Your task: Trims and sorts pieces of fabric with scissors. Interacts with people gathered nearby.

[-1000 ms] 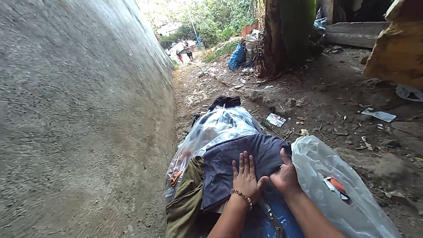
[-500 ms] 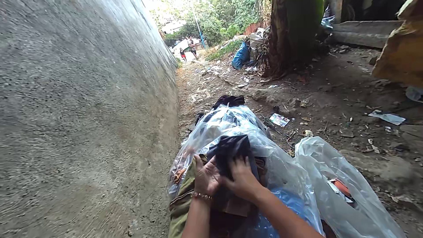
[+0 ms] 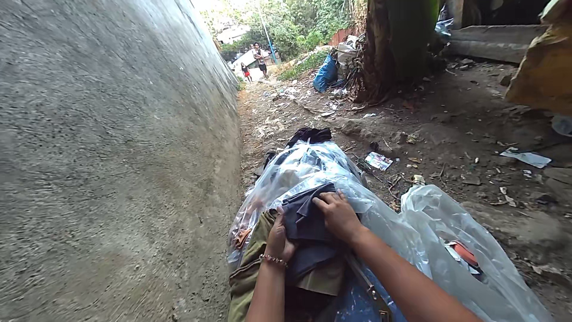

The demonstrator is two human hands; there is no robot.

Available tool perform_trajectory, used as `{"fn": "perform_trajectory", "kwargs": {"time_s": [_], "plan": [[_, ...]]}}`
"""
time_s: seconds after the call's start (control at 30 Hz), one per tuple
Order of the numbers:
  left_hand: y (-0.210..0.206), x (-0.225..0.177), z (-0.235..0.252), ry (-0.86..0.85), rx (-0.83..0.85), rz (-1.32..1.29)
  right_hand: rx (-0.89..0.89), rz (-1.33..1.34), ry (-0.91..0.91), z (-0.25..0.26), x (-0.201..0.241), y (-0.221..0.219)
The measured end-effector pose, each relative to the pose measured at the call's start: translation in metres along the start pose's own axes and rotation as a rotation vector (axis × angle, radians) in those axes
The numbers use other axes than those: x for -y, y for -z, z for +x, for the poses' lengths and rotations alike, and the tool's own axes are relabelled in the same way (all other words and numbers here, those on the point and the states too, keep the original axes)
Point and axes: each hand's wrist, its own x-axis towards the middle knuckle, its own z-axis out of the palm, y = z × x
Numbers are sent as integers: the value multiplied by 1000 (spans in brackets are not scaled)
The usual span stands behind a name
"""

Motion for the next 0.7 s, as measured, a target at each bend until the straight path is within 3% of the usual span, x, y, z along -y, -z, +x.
{"fn": "perform_trajectory", "kwargs": {"time_s": [0.17, 0.33, 0.43, 0.5, 0.6, 0.7], "plan": [[8, -6, 0, 42, 87, -29, -76, -91, 53, 17, -4, -12], [12, -13, 5, 84, 15, -53, 172, -127, -9, 33, -17, -22], [18, -12, 4, 104, -26, -35, 216, -142, -14, 35, -19, -24], [18, -15, -4, 101, -73, 21, 175, -168, 4, 33, -15, -23], [13, -11, -21, 72, -154, 146, -39, -192, 78, 26, -8, -39], [13, 13, -29, -56, -205, 327, 59, -186, 45, 26, -12, -53]]}}
